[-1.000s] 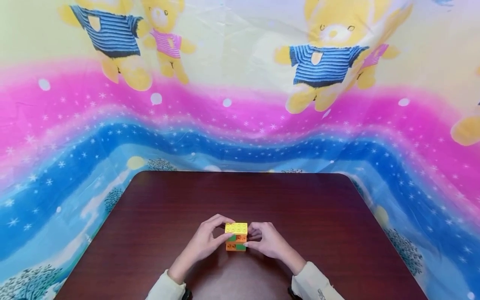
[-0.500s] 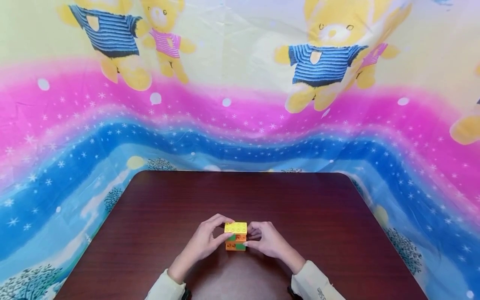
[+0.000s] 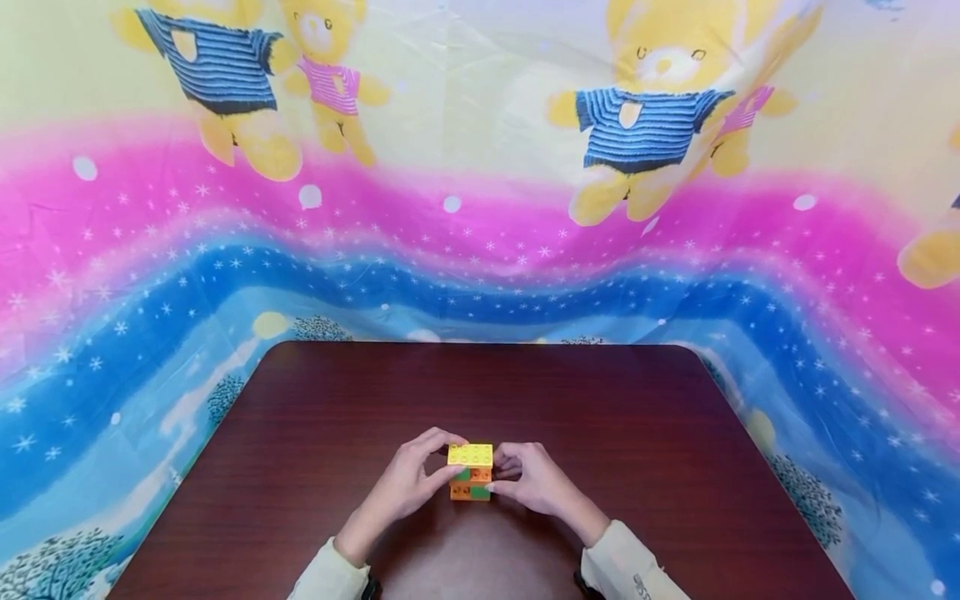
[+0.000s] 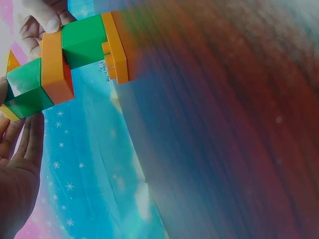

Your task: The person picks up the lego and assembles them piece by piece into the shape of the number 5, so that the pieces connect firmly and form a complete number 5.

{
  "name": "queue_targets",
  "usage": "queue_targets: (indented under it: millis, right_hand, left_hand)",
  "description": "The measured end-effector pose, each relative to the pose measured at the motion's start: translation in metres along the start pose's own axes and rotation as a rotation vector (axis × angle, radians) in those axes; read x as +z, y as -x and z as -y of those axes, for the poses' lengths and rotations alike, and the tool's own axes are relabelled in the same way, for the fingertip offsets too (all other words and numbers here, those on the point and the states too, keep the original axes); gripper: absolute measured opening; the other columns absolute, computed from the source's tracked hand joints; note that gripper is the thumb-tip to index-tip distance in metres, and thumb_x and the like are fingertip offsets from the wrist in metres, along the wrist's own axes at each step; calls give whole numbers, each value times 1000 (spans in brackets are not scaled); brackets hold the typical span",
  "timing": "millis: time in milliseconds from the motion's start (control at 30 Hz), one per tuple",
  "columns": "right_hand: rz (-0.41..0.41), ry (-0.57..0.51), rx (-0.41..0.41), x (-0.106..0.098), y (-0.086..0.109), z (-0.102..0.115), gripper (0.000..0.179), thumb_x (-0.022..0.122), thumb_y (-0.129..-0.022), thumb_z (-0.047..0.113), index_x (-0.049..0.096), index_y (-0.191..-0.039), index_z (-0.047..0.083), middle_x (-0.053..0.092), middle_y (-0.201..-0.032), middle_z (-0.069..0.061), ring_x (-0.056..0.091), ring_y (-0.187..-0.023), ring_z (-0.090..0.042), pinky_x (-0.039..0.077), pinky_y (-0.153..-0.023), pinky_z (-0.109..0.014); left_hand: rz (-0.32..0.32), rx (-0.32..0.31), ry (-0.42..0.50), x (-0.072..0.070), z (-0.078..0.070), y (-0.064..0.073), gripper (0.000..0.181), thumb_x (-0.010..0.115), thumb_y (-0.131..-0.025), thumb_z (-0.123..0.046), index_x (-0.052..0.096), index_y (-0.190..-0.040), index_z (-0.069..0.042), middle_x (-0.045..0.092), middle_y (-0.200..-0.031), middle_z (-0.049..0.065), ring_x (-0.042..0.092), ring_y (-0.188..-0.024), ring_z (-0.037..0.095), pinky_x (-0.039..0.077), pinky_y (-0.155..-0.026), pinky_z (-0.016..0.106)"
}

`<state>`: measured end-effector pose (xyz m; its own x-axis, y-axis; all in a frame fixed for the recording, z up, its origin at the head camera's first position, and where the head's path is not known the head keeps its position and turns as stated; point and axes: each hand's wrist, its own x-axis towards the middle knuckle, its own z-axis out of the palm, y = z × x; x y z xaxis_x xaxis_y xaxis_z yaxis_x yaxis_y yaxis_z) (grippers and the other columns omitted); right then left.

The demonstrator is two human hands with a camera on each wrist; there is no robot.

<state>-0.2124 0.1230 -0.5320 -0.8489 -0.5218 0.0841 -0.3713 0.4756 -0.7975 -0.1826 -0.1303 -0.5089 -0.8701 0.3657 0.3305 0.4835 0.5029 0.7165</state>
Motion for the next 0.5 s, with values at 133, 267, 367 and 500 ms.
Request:
queue_targets:
  millis: [133,267,367,500]
  right_hand:
    - [3,7,12,0,0,0,22,87,-85,19,69,-98,16,75,-103,1,73,-93,-10,61,-84,-27]
    - [1,6,6,0,0,0,22,87,-85,18,69,-98,15,75,-103,0,73,-93,-12,61,-84,-28]
    - [-1,3,-8,0,0,0,22,87,-85,18,70,-98,14,75,-102,-1,74,-92,-14,62,-83,-30]
    - [-1,-4,-18,0,0,0,22,87,-85,17,70,-98,13,75,-102,-2,74,-92,-15,62,-83,-32]
  left_hand:
    - [-2,4,-5,0,0,0,30,77,-95,-33,68,-124,-28,67,-117,-14,66,-102,6,59,-88,44]
    - [-9,9,-4,1,1,1,30,77,-95,-32,68,-124,-29,67,-117,-14,66,-101,6,59,-87,43]
    - [-13,13,-3,1,1,1,30,77,-95,-32,68,-124,-29,67,-117,-14,66,-101,6,59,-86,43]
    - [-15,6,-1,2,1,1,30,77,-95,-32,68,-123,-30,67,-117,-15,66,-101,6,59,-85,43]
